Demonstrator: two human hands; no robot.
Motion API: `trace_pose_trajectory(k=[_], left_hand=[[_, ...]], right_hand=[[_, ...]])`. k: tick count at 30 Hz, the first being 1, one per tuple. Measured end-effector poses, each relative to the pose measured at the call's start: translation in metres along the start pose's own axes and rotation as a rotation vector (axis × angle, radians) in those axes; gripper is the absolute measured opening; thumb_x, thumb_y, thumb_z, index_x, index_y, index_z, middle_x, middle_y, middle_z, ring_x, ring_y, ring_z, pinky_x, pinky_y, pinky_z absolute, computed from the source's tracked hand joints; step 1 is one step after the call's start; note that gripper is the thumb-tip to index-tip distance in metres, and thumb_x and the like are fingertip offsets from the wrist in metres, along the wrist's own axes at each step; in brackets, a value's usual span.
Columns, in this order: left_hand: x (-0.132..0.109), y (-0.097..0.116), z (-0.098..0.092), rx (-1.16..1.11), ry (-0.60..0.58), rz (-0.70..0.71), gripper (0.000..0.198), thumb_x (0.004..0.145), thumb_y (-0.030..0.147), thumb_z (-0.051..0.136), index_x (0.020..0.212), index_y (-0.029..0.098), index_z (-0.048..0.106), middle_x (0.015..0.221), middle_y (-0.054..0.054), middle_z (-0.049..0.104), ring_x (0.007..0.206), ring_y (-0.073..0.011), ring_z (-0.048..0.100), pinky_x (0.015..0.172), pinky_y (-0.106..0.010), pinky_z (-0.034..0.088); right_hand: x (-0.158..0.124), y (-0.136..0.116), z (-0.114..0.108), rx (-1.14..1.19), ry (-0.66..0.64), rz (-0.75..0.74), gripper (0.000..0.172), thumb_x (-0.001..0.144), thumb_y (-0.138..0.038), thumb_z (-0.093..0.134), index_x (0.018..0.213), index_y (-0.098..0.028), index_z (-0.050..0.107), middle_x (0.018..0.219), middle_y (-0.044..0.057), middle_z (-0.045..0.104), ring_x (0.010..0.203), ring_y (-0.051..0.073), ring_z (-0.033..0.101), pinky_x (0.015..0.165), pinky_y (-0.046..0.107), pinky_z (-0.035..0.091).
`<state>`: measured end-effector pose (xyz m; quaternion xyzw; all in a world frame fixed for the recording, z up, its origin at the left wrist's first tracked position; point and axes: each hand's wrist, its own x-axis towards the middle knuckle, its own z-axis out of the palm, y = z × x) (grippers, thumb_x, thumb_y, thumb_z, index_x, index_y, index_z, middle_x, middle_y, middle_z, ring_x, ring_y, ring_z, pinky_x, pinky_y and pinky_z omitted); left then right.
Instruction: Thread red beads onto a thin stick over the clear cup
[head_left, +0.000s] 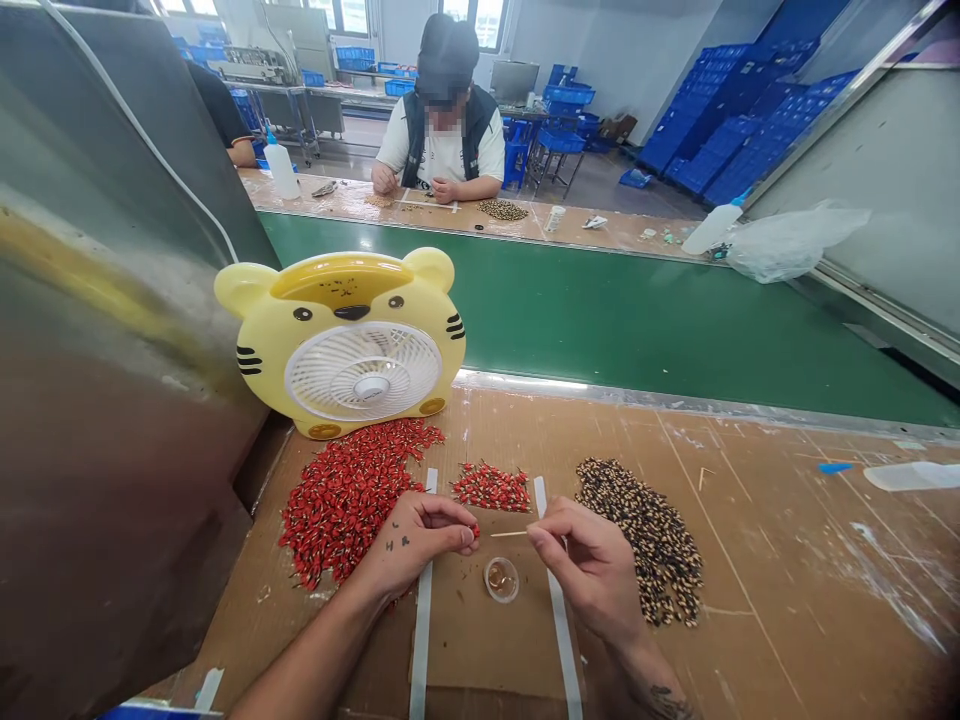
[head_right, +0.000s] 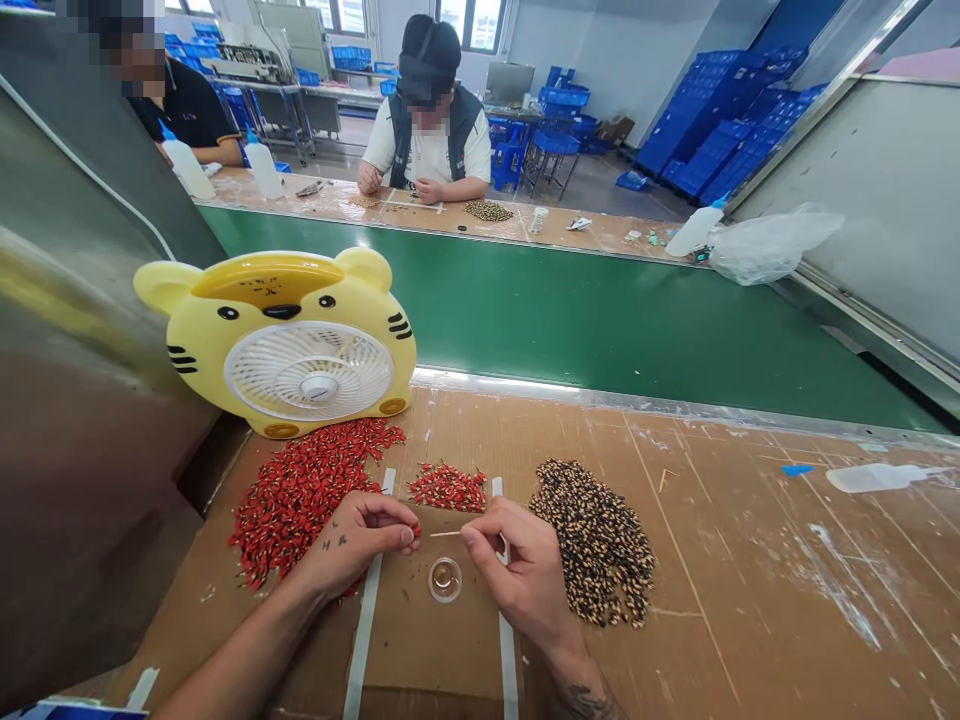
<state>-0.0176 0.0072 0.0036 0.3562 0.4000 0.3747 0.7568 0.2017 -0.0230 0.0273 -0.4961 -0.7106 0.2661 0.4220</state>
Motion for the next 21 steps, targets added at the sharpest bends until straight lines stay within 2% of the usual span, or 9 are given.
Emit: trace_pose_trajectory(k=[2, 5, 7, 9, 13, 14, 17, 21], left_hand=[[0.0, -0.001, 0.0, -0.009, 0.007, -0.001, 0.014, 0.062, 0.02, 0.084, 0.072, 0.014, 0.077, 0.064, -0.003, 0.073, 0.059, -0.0127, 0.064, 0.063, -0.023, 0.052], [0.0, 0.0, 0.001, -0.003, 0.003, 0.017, 0.012, 0.063, 0.018, 0.083, 0.072, 0.013, 0.077, 0.064, -0.003, 0.073, 0.058, -0.0124, 0.064, 0.062, -0.023, 0.051], [-0.001, 0.0, 0.001, 0.008, 0.0, 0.023, 0.011, 0.063, 0.017, 0.082, 0.072, 0.013, 0.077, 0.064, -0.003, 0.073, 0.058, -0.0119, 0.064, 0.062, -0.022, 0.051], [-0.001, 0.001, 0.002, 0.021, 0.008, 0.009, 0.011, 0.063, 0.017, 0.082, 0.072, 0.013, 0.077, 0.065, -0.003, 0.074, 0.059, -0.0123, 0.065, 0.062, -0.022, 0.051], [0.0, 0.001, 0.0, 0.027, 0.011, -0.007, 0.013, 0.064, 0.019, 0.082, 0.073, 0.013, 0.076, 0.067, -0.004, 0.075, 0.062, -0.013, 0.067, 0.063, -0.022, 0.052], [0.0, 0.0, -0.001, 0.026, 0.004, -0.005, 0.013, 0.064, 0.02, 0.082, 0.074, 0.013, 0.076, 0.067, -0.004, 0.075, 0.062, -0.0129, 0.067, 0.063, -0.022, 0.052], [0.001, -0.002, -0.003, 0.027, -0.003, -0.003, 0.014, 0.066, 0.021, 0.083, 0.075, 0.013, 0.075, 0.069, -0.004, 0.075, 0.063, -0.0133, 0.068, 0.064, -0.022, 0.052], [0.0, -0.004, -0.006, 0.03, -0.007, 0.0, 0.014, 0.067, 0.022, 0.082, 0.076, 0.013, 0.075, 0.07, -0.004, 0.075, 0.064, -0.0135, 0.067, 0.065, -0.023, 0.053]], right_hand=[[-0.004, 0.002, -0.004, -0.061, -0.096, 0.004, 0.026, 0.093, -0.026, 0.057, 0.069, -0.019, 0.06, 0.06, -0.002, 0.051, 0.055, 0.013, 0.047, 0.054, 0.025, 0.034], [-0.013, 0.003, -0.005, -0.169, -0.323, 0.006, 0.026, 0.094, -0.028, 0.057, 0.071, -0.019, 0.062, 0.064, -0.001, 0.055, 0.059, 0.013, 0.052, 0.057, 0.025, 0.036], [-0.018, 0.005, -0.006, -0.207, -0.396, 0.023, 0.023, 0.094, -0.03, 0.058, 0.075, -0.019, 0.064, 0.067, 0.0, 0.058, 0.063, 0.015, 0.055, 0.059, 0.026, 0.039], [-0.019, 0.009, -0.012, -0.23, -0.355, 0.059, 0.021, 0.095, -0.03, 0.057, 0.079, -0.019, 0.065, 0.071, 0.001, 0.061, 0.067, 0.016, 0.057, 0.062, 0.027, 0.041], [-0.013, 0.025, -0.042, -0.361, -0.153, 0.129, 0.019, 0.098, -0.024, 0.05, 0.091, -0.019, 0.066, 0.087, 0.005, 0.068, 0.081, 0.02, 0.061, 0.074, 0.032, 0.047], [-0.011, 0.029, -0.05, -0.428, -0.159, 0.117, 0.016, 0.097, -0.021, 0.051, 0.093, -0.019, 0.067, 0.089, 0.006, 0.069, 0.086, 0.022, 0.06, 0.079, 0.035, 0.047], [-0.005, 0.04, -0.063, -0.575, -0.286, 0.079, 0.014, 0.091, -0.014, 0.057, 0.095, -0.019, 0.069, 0.091, 0.007, 0.069, 0.092, 0.025, 0.058, 0.084, 0.039, 0.047], [-0.002, 0.048, -0.055, -0.637, -0.387, 0.043, 0.015, 0.088, -0.01, 0.061, 0.094, -0.02, 0.071, 0.09, 0.007, 0.069, 0.091, 0.024, 0.057, 0.082, 0.038, 0.05]])
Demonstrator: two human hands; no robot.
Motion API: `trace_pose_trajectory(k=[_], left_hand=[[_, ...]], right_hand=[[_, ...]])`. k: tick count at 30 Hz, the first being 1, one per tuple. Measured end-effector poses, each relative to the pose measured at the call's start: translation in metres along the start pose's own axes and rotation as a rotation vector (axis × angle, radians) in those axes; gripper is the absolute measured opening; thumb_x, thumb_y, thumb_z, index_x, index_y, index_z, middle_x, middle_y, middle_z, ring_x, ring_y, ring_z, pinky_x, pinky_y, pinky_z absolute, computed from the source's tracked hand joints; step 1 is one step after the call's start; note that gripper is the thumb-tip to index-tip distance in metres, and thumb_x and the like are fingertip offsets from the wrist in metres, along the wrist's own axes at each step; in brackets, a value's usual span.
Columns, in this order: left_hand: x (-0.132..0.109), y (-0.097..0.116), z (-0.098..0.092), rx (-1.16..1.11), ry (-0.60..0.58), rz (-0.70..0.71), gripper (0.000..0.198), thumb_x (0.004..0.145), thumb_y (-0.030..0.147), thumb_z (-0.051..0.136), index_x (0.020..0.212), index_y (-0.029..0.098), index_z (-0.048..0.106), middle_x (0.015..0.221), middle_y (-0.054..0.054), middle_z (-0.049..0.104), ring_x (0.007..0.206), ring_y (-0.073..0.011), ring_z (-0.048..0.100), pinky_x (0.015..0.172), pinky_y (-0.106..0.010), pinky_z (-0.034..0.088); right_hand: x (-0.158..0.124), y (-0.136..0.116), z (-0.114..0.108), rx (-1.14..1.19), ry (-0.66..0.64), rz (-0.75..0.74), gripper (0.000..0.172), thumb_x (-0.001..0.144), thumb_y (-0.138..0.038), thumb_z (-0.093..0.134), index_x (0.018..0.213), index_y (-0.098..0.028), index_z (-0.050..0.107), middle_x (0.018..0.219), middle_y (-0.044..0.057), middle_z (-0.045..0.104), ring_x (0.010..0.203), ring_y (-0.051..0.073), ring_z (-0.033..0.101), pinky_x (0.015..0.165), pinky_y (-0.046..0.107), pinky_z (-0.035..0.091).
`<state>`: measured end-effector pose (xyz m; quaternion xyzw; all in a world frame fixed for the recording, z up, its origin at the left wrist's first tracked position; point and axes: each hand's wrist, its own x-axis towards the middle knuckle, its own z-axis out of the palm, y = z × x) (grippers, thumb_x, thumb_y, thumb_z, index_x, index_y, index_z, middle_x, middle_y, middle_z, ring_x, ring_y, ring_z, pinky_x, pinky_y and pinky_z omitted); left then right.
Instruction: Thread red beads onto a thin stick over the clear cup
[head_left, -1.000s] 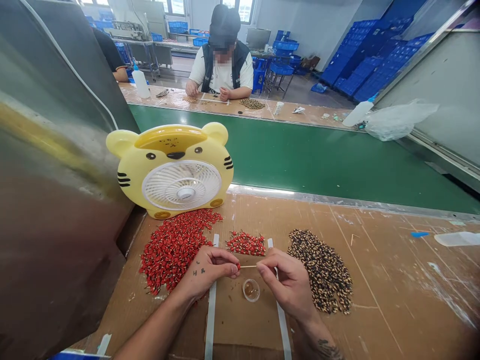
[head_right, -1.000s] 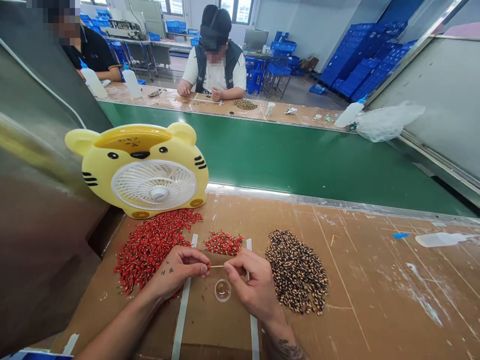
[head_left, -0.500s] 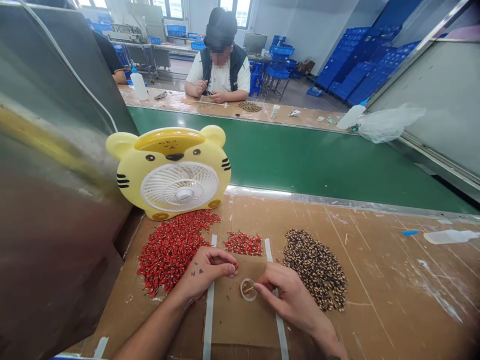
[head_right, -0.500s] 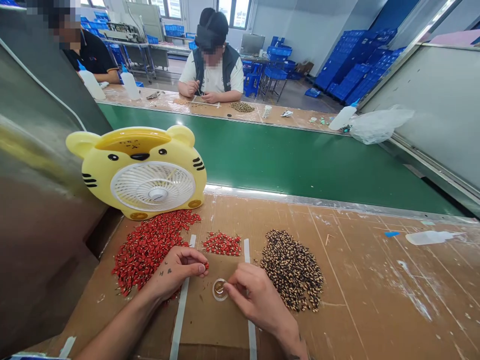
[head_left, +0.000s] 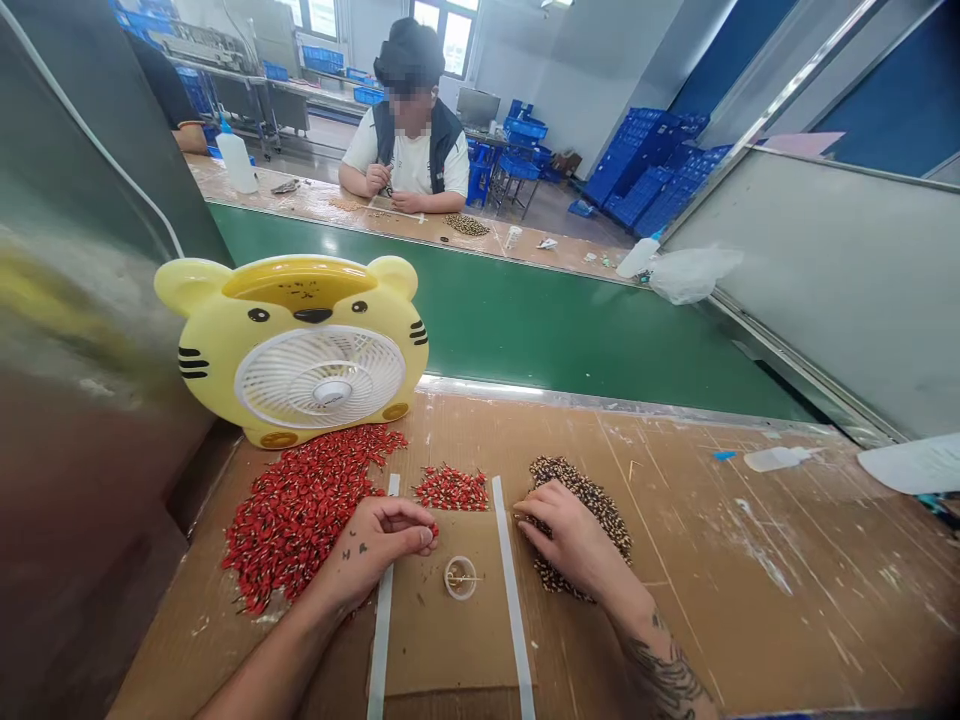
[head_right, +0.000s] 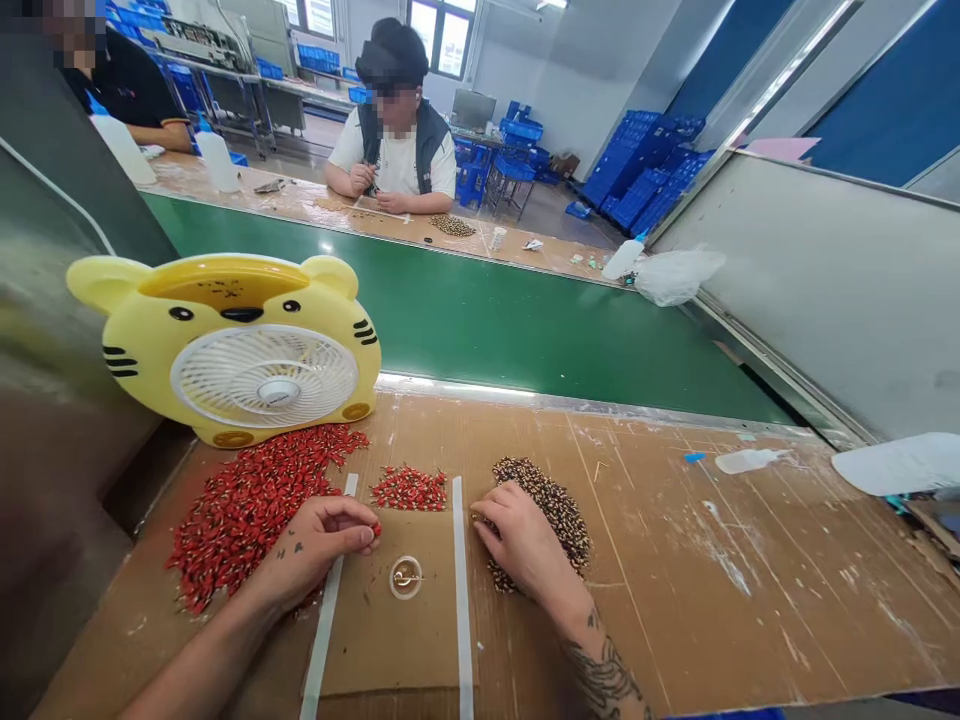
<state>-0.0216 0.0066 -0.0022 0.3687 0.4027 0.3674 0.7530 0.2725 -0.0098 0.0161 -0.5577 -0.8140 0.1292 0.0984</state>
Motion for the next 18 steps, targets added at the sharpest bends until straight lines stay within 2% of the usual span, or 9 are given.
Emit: trace_pose_trajectory(k=[6, 10, 12, 14, 18], left_hand=[[0.0, 0.001, 0.001, -0.017, 0.006, 0.006, 0.014, 0.066, 0.021, 0.082, 0.075, 0.013, 0.075, 0.069, -0.004, 0.074, 0.063, -0.0131, 0.066, 0.064, -0.023, 0.052], [0.001, 0.0, 0.005, -0.004, 0.016, 0.026, 0.012, 0.064, 0.018, 0.081, 0.074, 0.012, 0.076, 0.067, -0.003, 0.073, 0.06, -0.0122, 0.065, 0.063, -0.023, 0.051], [0.001, 0.0, 0.006, 0.009, 0.018, 0.041, 0.011, 0.064, 0.017, 0.08, 0.073, 0.012, 0.076, 0.066, -0.003, 0.073, 0.06, -0.012, 0.064, 0.063, -0.023, 0.051], [0.002, -0.002, 0.007, 0.02, 0.022, 0.051, 0.011, 0.064, 0.016, 0.08, 0.073, 0.012, 0.076, 0.066, -0.003, 0.073, 0.06, -0.0122, 0.064, 0.063, -0.023, 0.051], [0.002, -0.003, 0.007, 0.035, 0.027, 0.066, 0.011, 0.065, 0.016, 0.079, 0.075, 0.012, 0.076, 0.066, -0.003, 0.073, 0.061, -0.0129, 0.064, 0.063, -0.023, 0.05]], right_hand=[[0.006, -0.003, 0.008, -0.035, -0.004, 0.005, 0.018, 0.088, -0.009, 0.058, 0.08, -0.02, 0.069, 0.08, 0.005, 0.068, 0.083, 0.024, 0.059, 0.076, 0.037, 0.05], [0.002, -0.012, 0.004, 0.149, 0.061, 0.045, 0.017, 0.091, -0.013, 0.053, 0.084, -0.02, 0.067, 0.082, 0.005, 0.069, 0.078, 0.021, 0.063, 0.072, 0.034, 0.051], [0.002, -0.024, 0.006, 0.297, 0.101, 0.031, 0.016, 0.092, -0.016, 0.054, 0.086, -0.02, 0.068, 0.083, 0.005, 0.071, 0.076, 0.019, 0.065, 0.071, 0.031, 0.051], [0.005, -0.042, 0.009, 0.429, 0.14, -0.048, 0.016, 0.093, -0.018, 0.055, 0.086, -0.021, 0.069, 0.084, 0.005, 0.071, 0.078, 0.018, 0.066, 0.073, 0.029, 0.052], [0.016, -0.08, 0.014, 0.583, 0.205, -0.125, 0.014, 0.092, -0.015, 0.058, 0.088, -0.021, 0.07, 0.086, 0.004, 0.071, 0.08, 0.017, 0.066, 0.073, 0.027, 0.052]])
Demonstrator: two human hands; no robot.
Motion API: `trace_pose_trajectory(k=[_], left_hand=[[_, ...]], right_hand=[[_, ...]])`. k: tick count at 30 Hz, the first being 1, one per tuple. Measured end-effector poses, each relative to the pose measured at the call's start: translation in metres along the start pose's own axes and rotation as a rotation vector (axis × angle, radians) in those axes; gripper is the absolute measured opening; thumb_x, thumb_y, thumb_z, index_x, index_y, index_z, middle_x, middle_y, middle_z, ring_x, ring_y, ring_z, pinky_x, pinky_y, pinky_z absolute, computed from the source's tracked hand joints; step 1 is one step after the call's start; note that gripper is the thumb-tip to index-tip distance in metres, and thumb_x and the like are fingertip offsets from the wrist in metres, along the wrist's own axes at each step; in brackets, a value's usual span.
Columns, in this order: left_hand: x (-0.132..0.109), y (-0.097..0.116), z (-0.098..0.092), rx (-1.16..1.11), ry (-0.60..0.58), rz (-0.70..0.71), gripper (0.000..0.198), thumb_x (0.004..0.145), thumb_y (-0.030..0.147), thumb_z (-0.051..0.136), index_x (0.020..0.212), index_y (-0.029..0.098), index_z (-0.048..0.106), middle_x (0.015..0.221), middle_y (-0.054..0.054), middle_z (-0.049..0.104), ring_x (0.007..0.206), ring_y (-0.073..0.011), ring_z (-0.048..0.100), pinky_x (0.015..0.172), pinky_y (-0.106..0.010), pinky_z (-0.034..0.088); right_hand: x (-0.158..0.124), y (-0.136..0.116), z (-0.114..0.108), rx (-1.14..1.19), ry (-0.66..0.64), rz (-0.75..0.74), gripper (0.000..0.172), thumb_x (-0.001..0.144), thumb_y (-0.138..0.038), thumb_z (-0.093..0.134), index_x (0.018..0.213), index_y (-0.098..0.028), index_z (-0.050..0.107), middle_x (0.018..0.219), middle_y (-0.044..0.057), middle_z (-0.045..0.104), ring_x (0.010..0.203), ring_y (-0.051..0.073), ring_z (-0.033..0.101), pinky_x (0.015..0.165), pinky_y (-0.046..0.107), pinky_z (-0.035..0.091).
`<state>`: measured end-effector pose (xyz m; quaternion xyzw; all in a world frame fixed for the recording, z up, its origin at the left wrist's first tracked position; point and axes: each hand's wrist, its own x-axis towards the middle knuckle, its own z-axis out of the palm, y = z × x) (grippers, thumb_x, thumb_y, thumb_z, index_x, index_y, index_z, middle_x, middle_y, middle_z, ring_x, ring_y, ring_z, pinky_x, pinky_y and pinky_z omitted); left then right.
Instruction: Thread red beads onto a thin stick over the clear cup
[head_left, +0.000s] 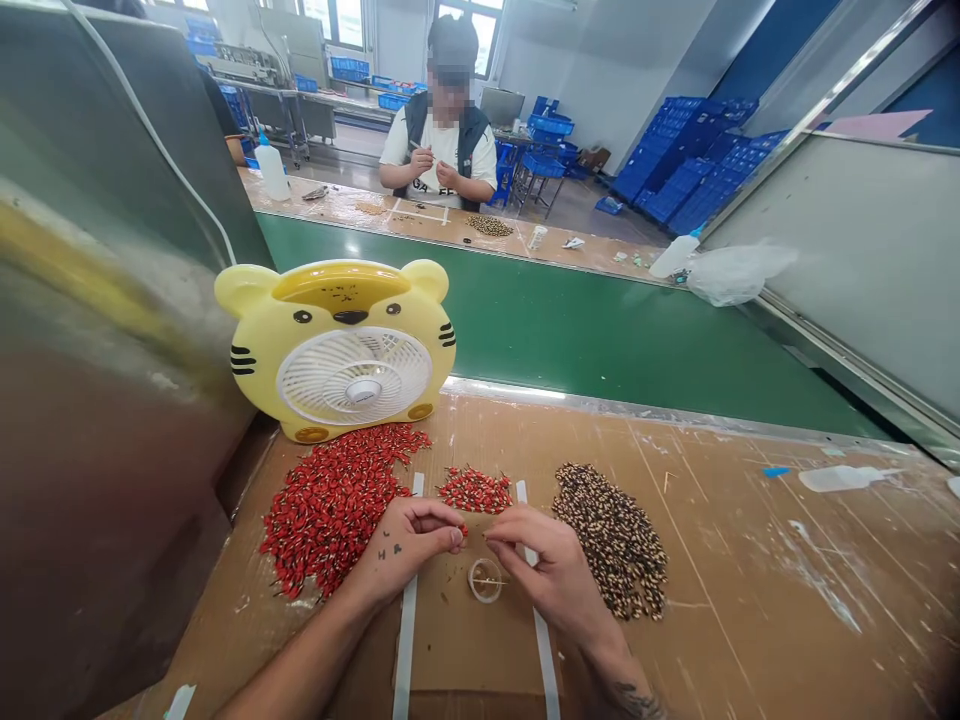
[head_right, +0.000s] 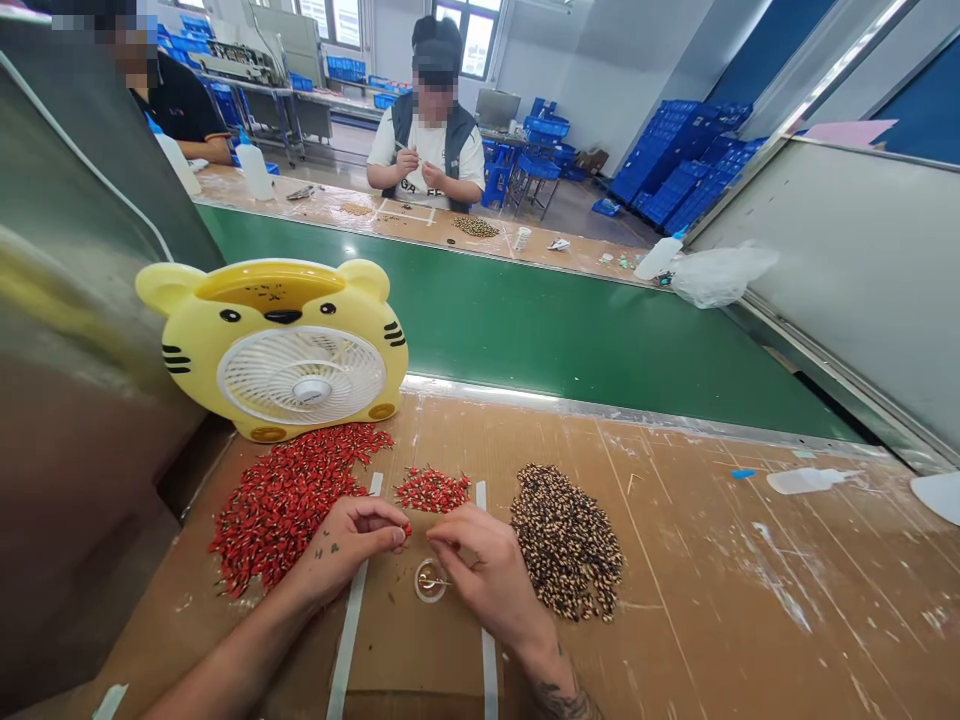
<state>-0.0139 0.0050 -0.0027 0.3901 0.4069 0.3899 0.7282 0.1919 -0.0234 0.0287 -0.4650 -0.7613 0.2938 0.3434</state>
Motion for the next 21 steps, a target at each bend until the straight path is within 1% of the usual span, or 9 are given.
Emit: trace_pose_trajectory(k=[2, 5, 8, 13, 17, 21], left_hand=[[0.0, 0.0, -0.001, 0.012, 0.001, 0.017, 0.01, 0.066, 0.016, 0.079, 0.075, 0.012, 0.077, 0.066, -0.003, 0.074, 0.062, -0.013, 0.065, 0.064, -0.023, 0.05], [0.0, 0.0, -0.002, 0.042, 0.014, 0.05, 0.01, 0.066, 0.016, 0.078, 0.076, 0.013, 0.077, 0.07, -0.004, 0.075, 0.065, -0.0136, 0.065, 0.066, -0.023, 0.05], [0.0, 0.0, -0.002, 0.083, 0.026, 0.086, 0.009, 0.068, 0.016, 0.077, 0.076, 0.014, 0.077, 0.074, -0.005, 0.076, 0.069, -0.0144, 0.066, 0.068, -0.023, 0.05], [-0.001, -0.001, -0.002, 0.143, 0.018, 0.151, 0.009, 0.071, 0.018, 0.075, 0.078, 0.014, 0.078, 0.081, -0.007, 0.076, 0.076, -0.0176, 0.068, 0.073, -0.026, 0.051], [-0.002, 0.0, -0.001, 0.196, 0.015, 0.196, 0.008, 0.072, 0.018, 0.074, 0.078, 0.014, 0.078, 0.08, -0.007, 0.075, 0.074, -0.0175, 0.067, 0.071, -0.025, 0.052], [-0.002, 0.0, -0.001, 0.223, 0.021, 0.213, 0.008, 0.073, 0.018, 0.073, 0.078, 0.015, 0.078, 0.08, -0.008, 0.075, 0.075, -0.0178, 0.068, 0.07, -0.025, 0.052]], right_hand=[[0.006, -0.009, 0.008, 0.029, 0.011, -0.018, 0.014, 0.09, -0.013, 0.058, 0.088, -0.021, 0.069, 0.087, 0.004, 0.071, 0.08, 0.016, 0.065, 0.073, 0.026, 0.051], [0.011, -0.014, 0.011, -0.001, 0.03, -0.002, 0.012, 0.089, -0.012, 0.058, 0.085, -0.021, 0.065, 0.083, 0.003, 0.069, 0.077, 0.017, 0.063, 0.071, 0.027, 0.05], [0.012, -0.013, 0.011, -0.047, 0.036, 0.028, 0.011, 0.088, -0.012, 0.057, 0.082, -0.02, 0.062, 0.08, 0.002, 0.067, 0.075, 0.017, 0.062, 0.07, 0.027, 0.048], [0.011, -0.012, 0.013, -0.061, 0.02, 0.036, 0.011, 0.088, -0.012, 0.057, 0.082, -0.02, 0.061, 0.079, 0.001, 0.066, 0.074, 0.016, 0.062, 0.07, 0.026, 0.047], [0.011, -0.012, 0.017, -0.07, 0.033, 0.046, 0.012, 0.089, -0.013, 0.058, 0.08, -0.021, 0.061, 0.077, 0.001, 0.066, 0.072, 0.016, 0.061, 0.069, 0.026, 0.047], [0.009, -0.01, 0.021, -0.06, 0.047, 0.076, 0.01, 0.09, -0.016, 0.059, 0.083, -0.021, 0.064, 0.08, 0.002, 0.069, 0.075, 0.017, 0.063, 0.071, 0.027, 0.048]])
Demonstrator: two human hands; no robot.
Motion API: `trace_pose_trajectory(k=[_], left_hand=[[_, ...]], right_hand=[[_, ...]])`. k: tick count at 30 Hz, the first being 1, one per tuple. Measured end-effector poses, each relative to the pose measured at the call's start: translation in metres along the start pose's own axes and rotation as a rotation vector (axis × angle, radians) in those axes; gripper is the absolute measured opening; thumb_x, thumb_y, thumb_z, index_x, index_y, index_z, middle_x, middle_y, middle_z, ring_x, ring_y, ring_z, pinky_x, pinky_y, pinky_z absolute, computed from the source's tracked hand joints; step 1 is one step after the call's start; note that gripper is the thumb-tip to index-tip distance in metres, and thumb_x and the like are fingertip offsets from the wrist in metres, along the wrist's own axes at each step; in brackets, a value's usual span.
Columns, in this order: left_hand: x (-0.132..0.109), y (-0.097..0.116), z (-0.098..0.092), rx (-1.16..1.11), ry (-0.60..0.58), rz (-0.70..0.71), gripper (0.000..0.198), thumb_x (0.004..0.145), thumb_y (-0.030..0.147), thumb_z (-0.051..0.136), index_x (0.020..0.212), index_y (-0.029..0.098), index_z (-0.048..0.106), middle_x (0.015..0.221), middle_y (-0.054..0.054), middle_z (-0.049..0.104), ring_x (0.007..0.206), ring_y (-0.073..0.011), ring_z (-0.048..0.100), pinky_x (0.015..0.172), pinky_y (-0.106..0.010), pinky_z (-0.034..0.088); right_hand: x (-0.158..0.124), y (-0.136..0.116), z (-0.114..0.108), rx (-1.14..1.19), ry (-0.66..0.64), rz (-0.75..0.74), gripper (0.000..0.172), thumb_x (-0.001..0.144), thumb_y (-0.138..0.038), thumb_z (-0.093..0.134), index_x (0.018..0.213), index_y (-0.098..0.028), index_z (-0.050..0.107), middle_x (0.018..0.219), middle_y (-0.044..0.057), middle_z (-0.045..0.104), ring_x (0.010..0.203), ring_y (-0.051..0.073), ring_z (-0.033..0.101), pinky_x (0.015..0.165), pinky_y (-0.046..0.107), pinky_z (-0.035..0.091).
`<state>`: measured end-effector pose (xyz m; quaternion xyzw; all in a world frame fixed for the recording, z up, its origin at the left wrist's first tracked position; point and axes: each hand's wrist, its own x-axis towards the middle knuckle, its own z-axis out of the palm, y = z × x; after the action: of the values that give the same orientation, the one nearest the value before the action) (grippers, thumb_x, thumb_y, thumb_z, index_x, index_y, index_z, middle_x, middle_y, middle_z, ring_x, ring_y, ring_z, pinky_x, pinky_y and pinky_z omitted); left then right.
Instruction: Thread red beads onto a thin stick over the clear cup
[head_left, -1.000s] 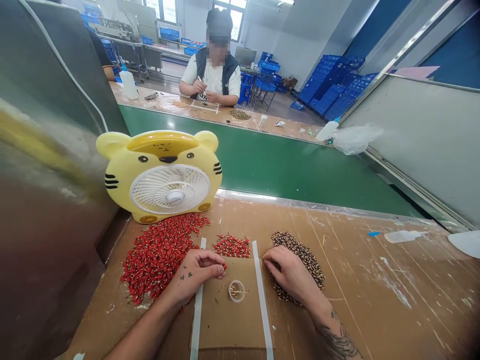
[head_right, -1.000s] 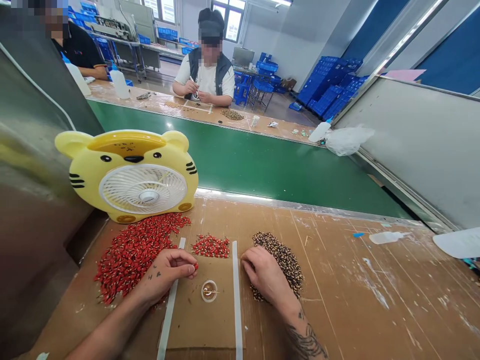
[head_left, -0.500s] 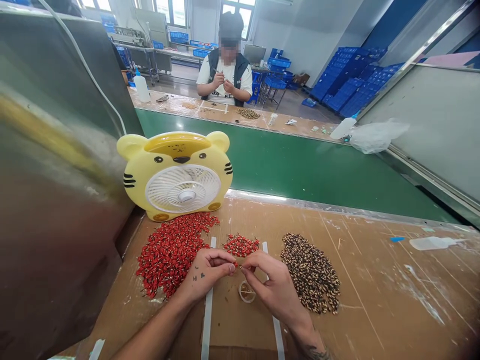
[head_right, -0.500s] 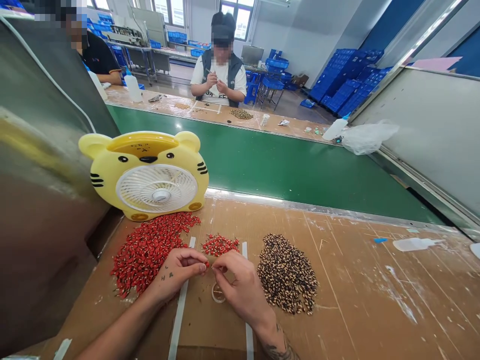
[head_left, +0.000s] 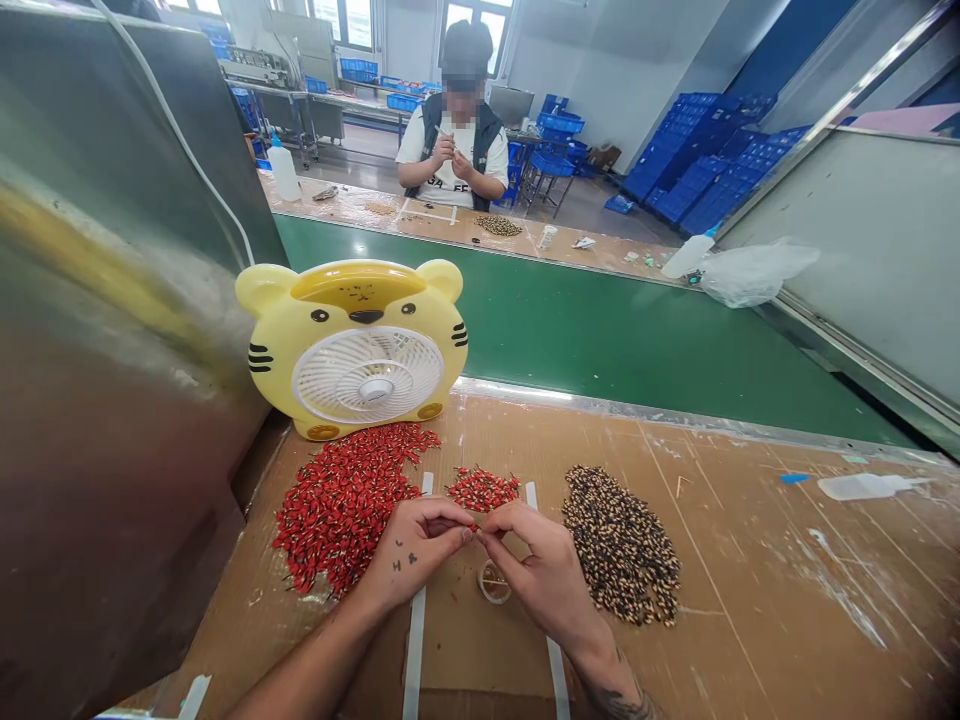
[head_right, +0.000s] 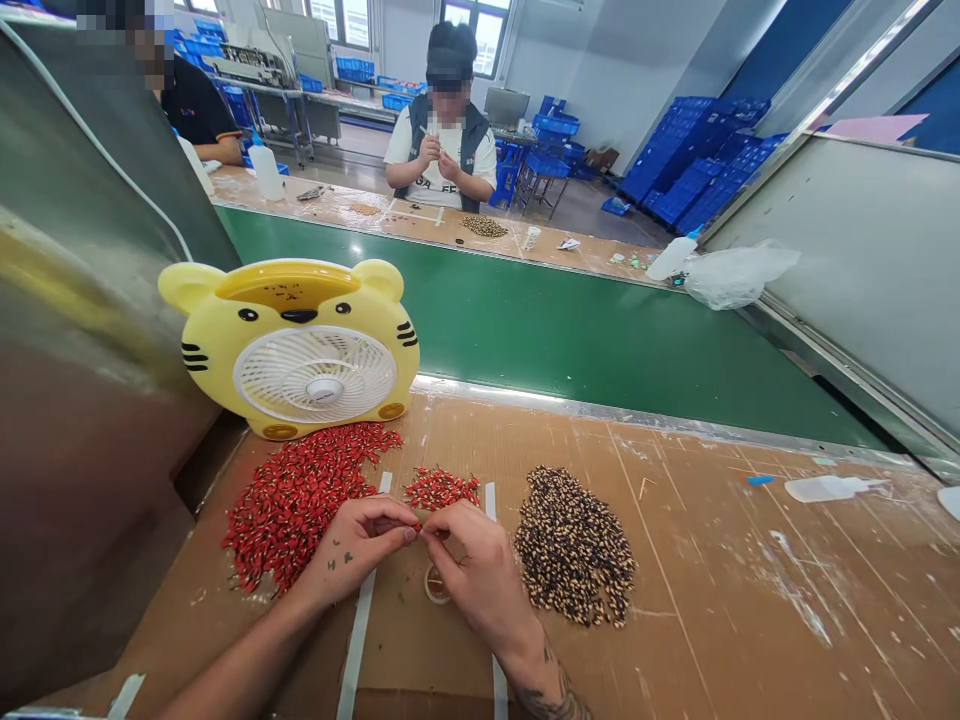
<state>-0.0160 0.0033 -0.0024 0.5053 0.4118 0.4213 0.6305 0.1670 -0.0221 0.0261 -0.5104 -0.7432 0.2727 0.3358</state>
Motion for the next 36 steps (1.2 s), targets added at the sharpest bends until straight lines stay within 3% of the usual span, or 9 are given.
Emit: trace_pose_trajectory(k=[11, 20, 25, 30, 33, 36], left_hand=[[-0.004, -0.003, 0.001, 0.095, 0.025, -0.027, 0.01, 0.075, 0.022, 0.073, 0.078, 0.016, 0.08, 0.078, -0.008, 0.078, 0.072, -0.0207, 0.071, 0.069, -0.028, 0.054], [-0.003, 0.007, 0.005, 0.166, 0.006, 0.012, 0.012, 0.078, 0.021, 0.069, 0.08, 0.016, 0.079, 0.081, -0.008, 0.077, 0.074, -0.0197, 0.071, 0.069, -0.025, 0.054], [0.012, 0.018, 0.007, 0.545, 0.006, 0.12, 0.018, 0.081, 0.014, 0.061, 0.085, 0.018, 0.078, 0.082, -0.006, 0.077, 0.073, -0.0183, 0.068, 0.069, -0.025, 0.051], [0.039, 0.016, 0.009, 0.949, -0.075, 0.211, 0.026, 0.083, 0.01, 0.054, 0.09, 0.019, 0.077, 0.084, -0.006, 0.077, 0.076, -0.0199, 0.068, 0.072, -0.028, 0.049], [0.05, 0.022, -0.005, 1.068, -0.064, 0.273, 0.026, 0.082, 0.01, 0.056, 0.097, 0.019, 0.075, 0.09, -0.007, 0.076, 0.085, -0.022, 0.068, 0.077, -0.03, 0.05], [0.051, 0.034, -0.035, 1.154, 0.115, 0.324, 0.025, 0.087, 0.011, 0.052, 0.097, 0.019, 0.074, 0.098, -0.008, 0.074, 0.092, -0.0218, 0.067, 0.085, -0.031, 0.05]], right_hand=[[-0.004, 0.0, 0.001, 0.055, 0.054, 0.162, 0.012, 0.088, -0.026, 0.066, 0.078, -0.021, 0.071, 0.076, 0.001, 0.074, 0.068, 0.017, 0.069, 0.065, 0.024, 0.051], [-0.002, 0.004, 0.003, 0.074, 0.077, 0.076, 0.008, 0.087, -0.022, 0.067, 0.079, -0.021, 0.068, 0.077, -0.001, 0.072, 0.071, 0.015, 0.067, 0.068, 0.024, 0.052], [-0.01, 0.02, -0.012, 0.042, 0.165, 0.047, 0.01, 0.088, -0.027, 0.065, 0.094, -0.02, 0.069, 0.09, 0.004, 0.074, 0.082, 0.02, 0.069, 0.078, 0.03, 0.053], [-0.024, 0.036, -0.023, 0.026, 0.182, 0.109, 0.011, 0.091, -0.028, 0.06, 0.09, -0.02, 0.068, 0.088, 0.004, 0.072, 0.081, 0.021, 0.067, 0.077, 0.031, 0.051], [-0.035, 0.042, -0.025, 0.034, 0.11, 0.096, 0.014, 0.094, -0.029, 0.057, 0.088, -0.021, 0.066, 0.087, 0.005, 0.07, 0.082, 0.021, 0.065, 0.076, 0.031, 0.05], [-0.047, 0.047, -0.028, 0.067, 0.03, 0.11, 0.015, 0.094, -0.032, 0.057, 0.089, -0.021, 0.066, 0.086, 0.004, 0.069, 0.08, 0.02, 0.064, 0.074, 0.031, 0.049]])
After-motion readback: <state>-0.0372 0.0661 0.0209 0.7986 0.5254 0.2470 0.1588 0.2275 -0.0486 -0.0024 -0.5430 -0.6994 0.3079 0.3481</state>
